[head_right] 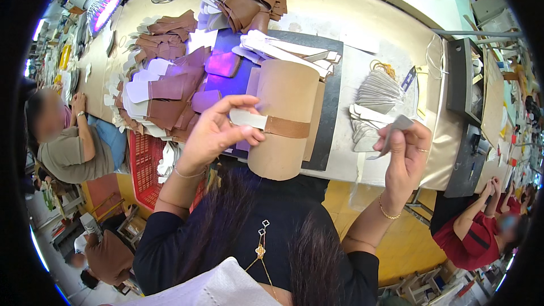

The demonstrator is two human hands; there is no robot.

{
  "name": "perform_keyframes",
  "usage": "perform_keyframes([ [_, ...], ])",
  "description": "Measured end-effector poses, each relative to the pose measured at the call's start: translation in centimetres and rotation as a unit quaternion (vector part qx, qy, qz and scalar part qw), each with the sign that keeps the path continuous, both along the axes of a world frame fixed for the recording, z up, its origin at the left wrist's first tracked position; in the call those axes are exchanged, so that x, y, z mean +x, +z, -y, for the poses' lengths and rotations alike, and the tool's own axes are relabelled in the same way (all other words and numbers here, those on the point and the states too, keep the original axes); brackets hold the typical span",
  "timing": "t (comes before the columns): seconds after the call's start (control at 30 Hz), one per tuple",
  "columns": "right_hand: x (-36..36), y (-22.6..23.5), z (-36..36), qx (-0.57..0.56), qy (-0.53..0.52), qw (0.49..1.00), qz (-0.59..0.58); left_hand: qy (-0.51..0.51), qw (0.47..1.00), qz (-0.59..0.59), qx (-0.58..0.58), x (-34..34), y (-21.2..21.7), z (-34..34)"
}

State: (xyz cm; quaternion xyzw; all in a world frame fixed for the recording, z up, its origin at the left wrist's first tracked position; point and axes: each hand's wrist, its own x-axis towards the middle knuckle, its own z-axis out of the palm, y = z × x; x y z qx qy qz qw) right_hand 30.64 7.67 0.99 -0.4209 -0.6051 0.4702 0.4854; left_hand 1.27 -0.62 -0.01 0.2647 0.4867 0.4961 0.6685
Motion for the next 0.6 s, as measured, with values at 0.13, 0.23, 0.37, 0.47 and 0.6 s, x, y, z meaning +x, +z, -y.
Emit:
perform_keyframes([
  [0.13,-3.0,0.8,0.2,-0.131,0.13,0.983,0.021,0.015,0.999,0.02,-0.026,-2.3,-1.4,0.3],
  [0.23,-6.0,1.4,0.1,-0.155,0.213,0.961,0.081,0.0,0.999,0.022,-0.038,-1.9,-1.9,0.0],
  [0.37,-9.0,2.5,0.1,-0.198,0.26,0.935,0.142,-0.033,0.999,0.004,-0.035,-1.1,-1.8,0.1],
  [0.47,-10.2,2.8,0.1,-0.239,0.251,0.923,0.167,-0.037,0.997,0.036,-0.054,-1.7,-1.8,0.1],
  [0.6,-11.2,2.8,0.1,-0.272,0.255,0.902,0.217,-0.058,0.994,0.055,-0.076,-2.1,-1.9,0.3],
])
